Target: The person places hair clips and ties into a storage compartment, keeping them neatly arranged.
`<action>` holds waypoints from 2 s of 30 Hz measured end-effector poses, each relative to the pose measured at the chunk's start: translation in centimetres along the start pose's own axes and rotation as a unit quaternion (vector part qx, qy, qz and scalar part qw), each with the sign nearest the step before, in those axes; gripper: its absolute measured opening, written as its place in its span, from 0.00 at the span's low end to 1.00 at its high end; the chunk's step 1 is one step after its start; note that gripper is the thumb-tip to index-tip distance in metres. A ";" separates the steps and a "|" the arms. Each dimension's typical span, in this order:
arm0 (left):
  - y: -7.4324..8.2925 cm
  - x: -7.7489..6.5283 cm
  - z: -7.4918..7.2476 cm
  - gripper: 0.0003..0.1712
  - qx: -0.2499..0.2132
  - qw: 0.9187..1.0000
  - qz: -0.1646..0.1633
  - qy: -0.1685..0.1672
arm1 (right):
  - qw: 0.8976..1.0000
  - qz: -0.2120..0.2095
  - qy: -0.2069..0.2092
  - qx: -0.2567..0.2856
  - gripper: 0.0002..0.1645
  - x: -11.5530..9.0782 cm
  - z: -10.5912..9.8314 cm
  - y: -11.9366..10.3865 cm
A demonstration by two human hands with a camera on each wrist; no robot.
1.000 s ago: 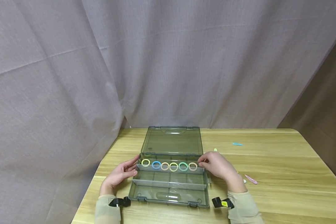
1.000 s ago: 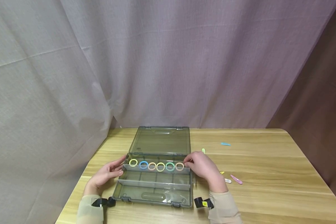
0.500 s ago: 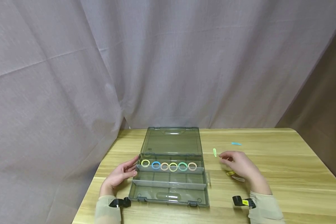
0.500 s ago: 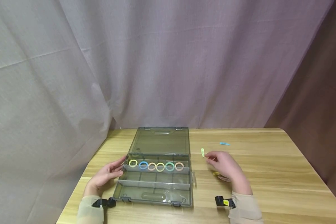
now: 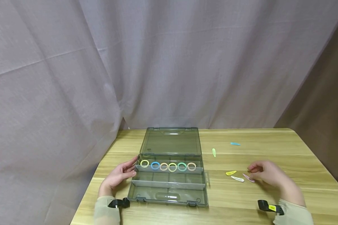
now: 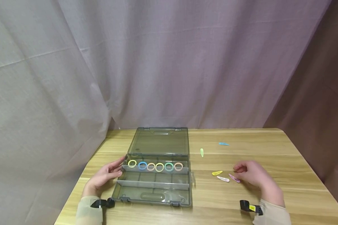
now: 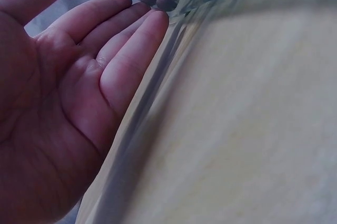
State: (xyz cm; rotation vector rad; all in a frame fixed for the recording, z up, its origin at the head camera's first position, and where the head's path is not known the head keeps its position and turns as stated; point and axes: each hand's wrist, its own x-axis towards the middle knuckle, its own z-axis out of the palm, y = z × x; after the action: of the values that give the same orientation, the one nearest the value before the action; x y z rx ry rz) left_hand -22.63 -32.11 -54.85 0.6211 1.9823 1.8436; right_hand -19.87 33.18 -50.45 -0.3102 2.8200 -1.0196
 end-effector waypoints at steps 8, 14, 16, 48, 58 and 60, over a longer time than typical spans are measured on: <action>0.1 0.0 0.0 0.45 0.000 1.000 0.002 -0.001 | 0.997 0.059 -0.048 -0.003 0.17 -0.1 0.0 1.0; 0.1 0.0 0.1 0.45 0.001 1.000 0.001 -0.002 | 0.997 0.058 -0.045 -0.003 0.19 -0.2 0.3 1.0; 0.0 0.0 0.1 0.45 0.002 1.000 0.000 -0.002 | 0.997 0.057 -0.044 -0.002 0.18 -0.1 0.5 1.1; -0.2 -0.1 -0.1 0.45 0.002 1.000 -0.005 0.003 | 0.997 0.060 -0.052 -0.007 0.09 0.0 0.9 1.2; -0.1 0.0 -0.1 0.45 0.005 1.000 -0.001 0.001 | 0.996 0.066 -0.057 -0.002 0.06 -0.2 0.7 1.1; 0.0 -0.1 -0.1 0.45 0.006 1.000 -0.001 0.002 | 0.997 0.061 -0.057 0.003 0.05 -0.3 0.6 1.1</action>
State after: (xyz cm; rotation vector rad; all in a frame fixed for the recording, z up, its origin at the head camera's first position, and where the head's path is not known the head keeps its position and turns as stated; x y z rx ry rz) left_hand -22.65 -32.26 -54.87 0.6188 1.9974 1.8339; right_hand -19.60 33.64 -51.60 -0.1878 2.6970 -0.9529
